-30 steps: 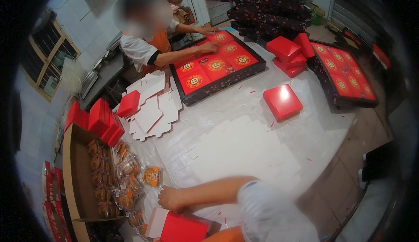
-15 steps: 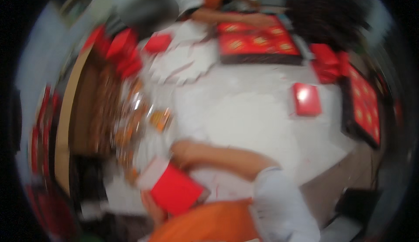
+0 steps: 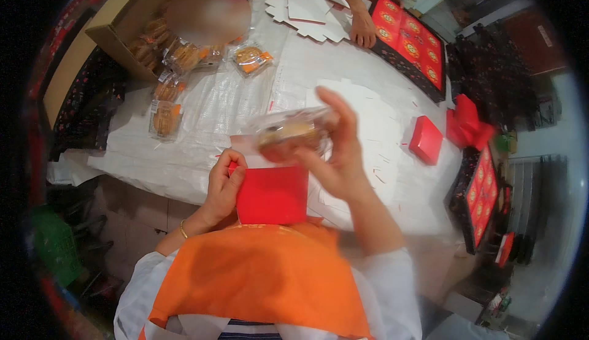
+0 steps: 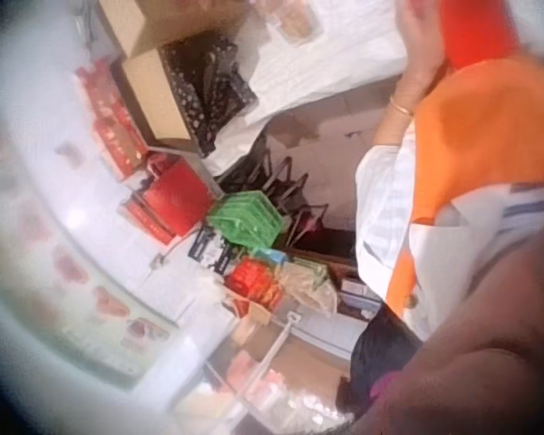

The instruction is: The person assembles small red boxes from flat white cardboard sheets. They fold the cardboard along pre-scored lines to form the box shape, insert a packaged snack item into the box, and then close the lid. The process is repeated for multiple units on a table covered with a white sheet.

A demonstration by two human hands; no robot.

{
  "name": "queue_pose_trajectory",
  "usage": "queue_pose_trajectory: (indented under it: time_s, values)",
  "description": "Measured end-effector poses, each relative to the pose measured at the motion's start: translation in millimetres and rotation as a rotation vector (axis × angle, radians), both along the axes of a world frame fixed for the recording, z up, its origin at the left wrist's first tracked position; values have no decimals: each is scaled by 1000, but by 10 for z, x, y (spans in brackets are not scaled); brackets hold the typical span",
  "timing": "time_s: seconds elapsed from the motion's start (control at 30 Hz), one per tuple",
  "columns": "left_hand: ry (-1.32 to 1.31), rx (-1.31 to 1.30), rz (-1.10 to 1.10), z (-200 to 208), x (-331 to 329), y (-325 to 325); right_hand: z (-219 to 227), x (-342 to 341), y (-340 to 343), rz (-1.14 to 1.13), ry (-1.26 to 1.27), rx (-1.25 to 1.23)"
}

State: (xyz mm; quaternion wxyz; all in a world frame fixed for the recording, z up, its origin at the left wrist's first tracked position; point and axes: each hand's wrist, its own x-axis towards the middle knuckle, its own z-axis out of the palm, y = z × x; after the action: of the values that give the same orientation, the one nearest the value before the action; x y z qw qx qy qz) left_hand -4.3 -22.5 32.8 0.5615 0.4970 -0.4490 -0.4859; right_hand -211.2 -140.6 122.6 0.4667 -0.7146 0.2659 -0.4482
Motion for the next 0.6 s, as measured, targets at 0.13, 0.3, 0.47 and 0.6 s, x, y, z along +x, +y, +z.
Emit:
queue_pose_trajectory:
  time_s: [0.13, 0.3, 0.47, 0.6]
  values:
    - [16, -180, 21, 34, -163, 36, 36, -4, 129, 117, 258, -488]
    - [127, -199, -20, 155, -215, 140, 144, -65, 331, 29, 370, -381]
    - [155, -176, -63, 236, -242, 167, 382, -119, 366, 143, 544, -432]
    - [147, -147, -44, 199, -257, 160, 327, -182, 342, 79, 472, -420]
